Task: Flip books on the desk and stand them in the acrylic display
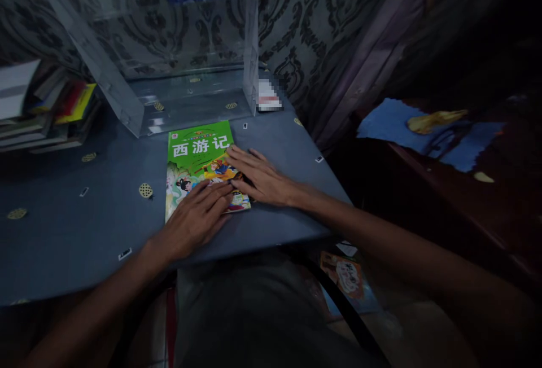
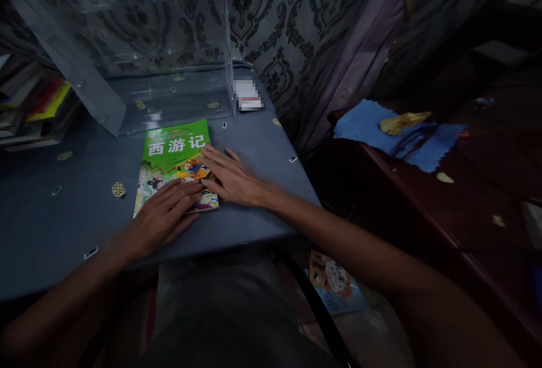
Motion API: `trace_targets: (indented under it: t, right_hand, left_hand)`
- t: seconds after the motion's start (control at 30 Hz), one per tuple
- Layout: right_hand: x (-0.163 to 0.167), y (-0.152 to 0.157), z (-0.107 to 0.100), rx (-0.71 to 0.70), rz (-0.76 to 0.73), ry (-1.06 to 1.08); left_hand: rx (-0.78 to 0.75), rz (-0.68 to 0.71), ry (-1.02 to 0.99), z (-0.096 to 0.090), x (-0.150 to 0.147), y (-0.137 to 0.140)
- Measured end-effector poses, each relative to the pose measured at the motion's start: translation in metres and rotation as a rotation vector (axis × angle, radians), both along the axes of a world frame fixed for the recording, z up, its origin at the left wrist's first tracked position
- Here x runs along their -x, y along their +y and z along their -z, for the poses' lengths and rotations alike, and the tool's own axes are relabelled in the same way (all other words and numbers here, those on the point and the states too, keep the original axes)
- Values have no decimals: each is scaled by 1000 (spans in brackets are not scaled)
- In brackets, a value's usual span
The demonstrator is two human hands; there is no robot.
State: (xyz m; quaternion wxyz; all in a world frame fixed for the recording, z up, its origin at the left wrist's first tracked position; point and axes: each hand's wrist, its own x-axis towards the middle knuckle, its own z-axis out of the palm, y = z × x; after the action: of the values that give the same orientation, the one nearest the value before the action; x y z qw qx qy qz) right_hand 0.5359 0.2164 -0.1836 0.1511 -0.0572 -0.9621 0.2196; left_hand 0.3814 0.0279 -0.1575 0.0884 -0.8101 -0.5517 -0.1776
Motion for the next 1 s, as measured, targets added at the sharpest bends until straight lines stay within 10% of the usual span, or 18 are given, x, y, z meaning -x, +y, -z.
trace_targets:
  t: [0.5, 1.0]
  right_hand:
    - [-30, -31, -9, -12, 11, -68]
    - [-33, -27, -10, 52, 2, -52]
  left_hand:
    - [163, -444, -161, 12, 30, -27]
    - [124, -864, -1803, -35, 71, 16]
